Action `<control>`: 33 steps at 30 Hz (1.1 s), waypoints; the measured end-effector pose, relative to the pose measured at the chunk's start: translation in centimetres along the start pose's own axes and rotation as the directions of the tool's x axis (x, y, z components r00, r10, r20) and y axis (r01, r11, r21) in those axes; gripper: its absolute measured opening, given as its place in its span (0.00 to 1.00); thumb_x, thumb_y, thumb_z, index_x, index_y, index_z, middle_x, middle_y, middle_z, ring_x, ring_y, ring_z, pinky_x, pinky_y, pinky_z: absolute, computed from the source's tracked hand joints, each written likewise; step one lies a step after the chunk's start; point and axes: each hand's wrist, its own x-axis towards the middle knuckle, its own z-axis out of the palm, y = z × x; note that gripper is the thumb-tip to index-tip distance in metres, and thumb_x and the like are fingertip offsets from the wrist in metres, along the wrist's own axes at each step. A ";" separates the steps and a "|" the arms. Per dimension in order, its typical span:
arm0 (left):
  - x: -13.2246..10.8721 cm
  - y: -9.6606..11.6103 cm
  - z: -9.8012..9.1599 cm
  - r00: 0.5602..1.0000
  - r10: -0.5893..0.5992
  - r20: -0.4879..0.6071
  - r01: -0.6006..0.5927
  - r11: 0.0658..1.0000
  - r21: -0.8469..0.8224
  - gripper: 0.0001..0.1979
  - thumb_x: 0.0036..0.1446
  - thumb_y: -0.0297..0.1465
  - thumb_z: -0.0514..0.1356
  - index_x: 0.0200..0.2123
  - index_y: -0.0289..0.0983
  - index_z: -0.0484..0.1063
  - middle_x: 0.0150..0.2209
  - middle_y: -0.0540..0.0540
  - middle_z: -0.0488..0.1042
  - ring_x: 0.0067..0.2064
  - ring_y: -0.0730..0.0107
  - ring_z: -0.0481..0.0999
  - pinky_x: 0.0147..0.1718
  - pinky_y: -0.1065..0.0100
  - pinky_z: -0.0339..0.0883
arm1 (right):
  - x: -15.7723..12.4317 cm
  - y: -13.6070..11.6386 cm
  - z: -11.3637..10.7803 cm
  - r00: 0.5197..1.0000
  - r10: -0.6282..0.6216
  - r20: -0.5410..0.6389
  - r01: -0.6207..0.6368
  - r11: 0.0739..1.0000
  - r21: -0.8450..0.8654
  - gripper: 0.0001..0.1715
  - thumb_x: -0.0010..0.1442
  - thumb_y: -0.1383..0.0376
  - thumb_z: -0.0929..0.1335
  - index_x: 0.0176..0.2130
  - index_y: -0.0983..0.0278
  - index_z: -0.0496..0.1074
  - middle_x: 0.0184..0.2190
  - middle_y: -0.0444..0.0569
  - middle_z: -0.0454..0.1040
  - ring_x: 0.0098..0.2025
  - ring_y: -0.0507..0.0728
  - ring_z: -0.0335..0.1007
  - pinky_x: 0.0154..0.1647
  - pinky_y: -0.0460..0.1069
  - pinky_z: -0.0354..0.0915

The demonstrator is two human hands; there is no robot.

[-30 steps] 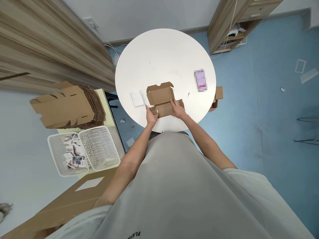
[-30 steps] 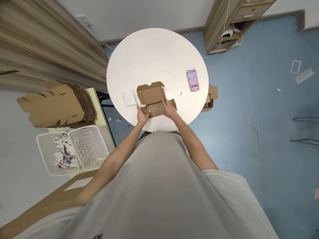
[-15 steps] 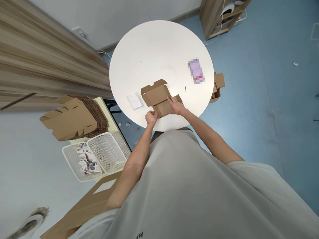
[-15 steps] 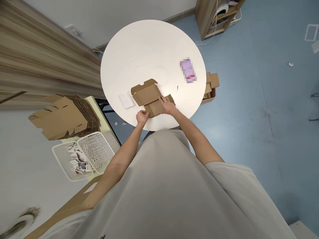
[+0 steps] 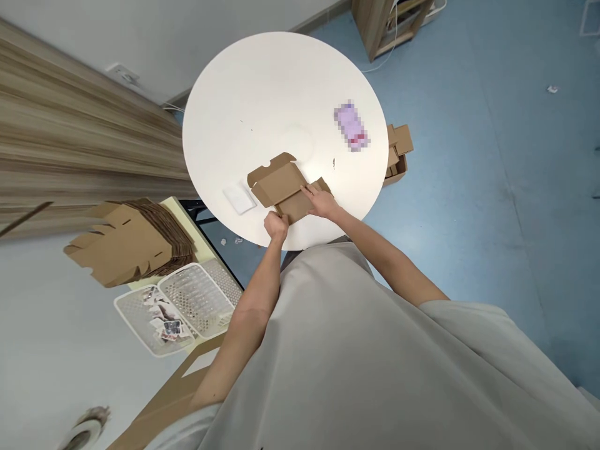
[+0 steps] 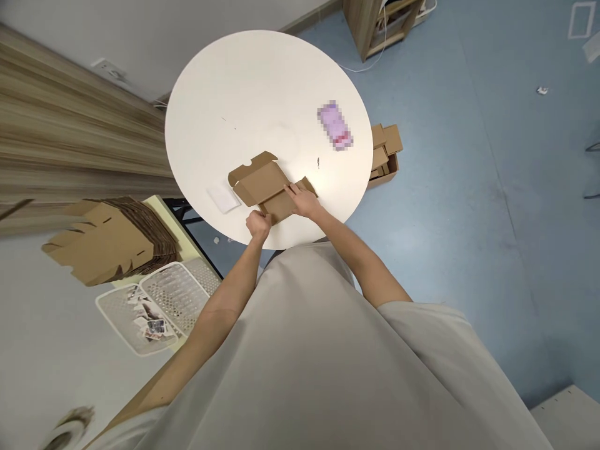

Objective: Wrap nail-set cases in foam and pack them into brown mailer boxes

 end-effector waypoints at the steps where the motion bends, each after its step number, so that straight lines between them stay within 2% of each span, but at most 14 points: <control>1: 0.0 0.0 0.1 1.000 0.002 -0.001 -0.002 1.000 0.005 0.04 0.64 0.28 0.65 0.39 0.42 0.73 0.47 0.37 0.84 0.52 0.46 0.84 0.53 0.53 0.76 | -0.4 0.3 -0.2 1.000 -0.018 -0.026 0.018 1.000 0.011 0.53 0.70 0.57 0.75 0.83 0.65 0.54 0.83 0.64 0.54 0.71 0.77 0.72 0.70 0.68 0.75; 3: 0.1 0.0 0.2 1.000 0.003 -0.001 -0.003 1.000 0.011 0.03 0.64 0.28 0.65 0.39 0.41 0.73 0.47 0.36 0.84 0.53 0.46 0.84 0.53 0.53 0.76 | -1.5 1.2 -0.5 0.992 -0.012 -0.122 0.020 0.998 0.063 0.43 0.73 0.58 0.72 0.79 0.65 0.61 0.81 0.64 0.57 0.72 0.75 0.70 0.73 0.68 0.71; 6: 0.3 -0.1 0.6 1.000 0.007 0.009 -0.007 1.000 0.014 0.04 0.63 0.28 0.65 0.41 0.41 0.74 0.47 0.36 0.83 0.53 0.45 0.83 0.53 0.53 0.75 | -3.3 3.1 -0.5 0.940 0.186 -0.287 -0.129 0.970 0.207 0.29 0.79 0.58 0.66 0.72 0.66 0.69 0.73 0.65 0.69 0.70 0.72 0.70 0.72 0.66 0.70; 9: 0.5 -0.2 1.0 0.999 0.030 0.026 -0.030 0.999 0.023 0.03 0.64 0.28 0.63 0.41 0.40 0.75 0.46 0.37 0.82 0.53 0.46 0.83 0.53 0.53 0.74 | -4.2 4.9 0.0 0.858 0.419 -0.297 -0.311 0.884 0.349 0.23 0.78 0.56 0.68 0.63 0.66 0.74 0.60 0.64 0.78 0.64 0.71 0.72 0.65 0.64 0.73; 11: 0.6 -0.3 1.2 0.999 0.034 0.033 -0.035 0.999 0.028 0.02 0.65 0.28 0.62 0.42 0.40 0.75 0.46 0.36 0.82 0.53 0.45 0.83 0.54 0.53 0.74 | -4.3 5.6 0.4 0.845 0.472 -0.251 -0.353 0.845 0.401 0.18 0.76 0.57 0.69 0.57 0.65 0.76 0.55 0.61 0.80 0.60 0.69 0.74 0.61 0.62 0.74; 14: 0.8 -0.2 1.5 0.999 0.020 0.030 -0.021 1.000 0.006 0.05 0.65 0.28 0.62 0.44 0.39 0.76 0.46 0.36 0.82 0.54 0.44 0.82 0.56 0.51 0.74 | -4.1 5.2 0.5 0.857 0.479 -0.191 -0.370 0.829 0.421 0.11 0.76 0.61 0.67 0.51 0.63 0.77 0.51 0.57 0.82 0.54 0.66 0.77 0.57 0.59 0.74; 17: 0.7 -0.1 1.8 1.000 0.017 0.014 -0.016 0.998 -0.053 0.10 0.63 0.28 0.63 0.48 0.38 0.76 0.49 0.34 0.81 0.57 0.41 0.81 0.60 0.47 0.73 | -4.3 3.9 0.0 0.867 0.473 -0.157 -0.383 0.834 0.399 0.11 0.77 0.63 0.64 0.49 0.62 0.76 0.50 0.56 0.83 0.51 0.64 0.78 0.54 0.57 0.74; 21: 0.6 0.2 2.0 1.000 -0.002 0.020 0.005 0.988 -0.154 0.12 0.62 0.27 0.65 0.50 0.37 0.76 0.53 0.32 0.80 0.61 0.36 0.79 0.64 0.42 0.71 | -5.0 2.1 -0.4 0.886 0.426 -0.182 -0.362 0.882 0.303 0.13 0.77 0.63 0.62 0.53 0.62 0.74 0.57 0.60 0.79 0.55 0.66 0.78 0.57 0.59 0.73; 25: 0.6 0.8 2.6 0.999 -0.035 -0.011 0.031 0.968 -0.250 0.12 0.62 0.27 0.66 0.49 0.37 0.76 0.54 0.33 0.79 0.62 0.34 0.77 0.66 0.42 0.69 | -5.4 0.6 0.1 0.925 0.358 -0.128 -0.328 0.921 0.211 0.19 0.77 0.65 0.59 0.61 0.62 0.70 0.62 0.62 0.78 0.58 0.69 0.78 0.60 0.63 0.73; 29: 0.4 1.4 3.3 0.997 -0.063 -0.039 0.047 0.946 -0.320 0.11 0.64 0.27 0.66 0.49 0.37 0.75 0.53 0.34 0.78 0.64 0.33 0.76 0.66 0.43 0.70 | -5.3 -0.9 0.6 0.964 0.246 -0.099 -0.233 0.964 0.126 0.22 0.81 0.58 0.58 0.66 0.62 0.68 0.65 0.64 0.75 0.60 0.70 0.78 0.60 0.63 0.75; 33: 0.6 1.6 3.8 0.996 -0.088 -0.036 0.066 0.913 -0.402 0.09 0.66 0.29 0.66 0.49 0.36 0.75 0.51 0.34 0.78 0.65 0.33 0.75 0.66 0.45 0.69 | -4.9 -1.4 0.2 0.969 0.206 -0.134 -0.193 0.976 0.104 0.28 0.84 0.50 0.56 0.60 0.63 0.73 0.68 0.65 0.72 0.62 0.68 0.78 0.62 0.61 0.75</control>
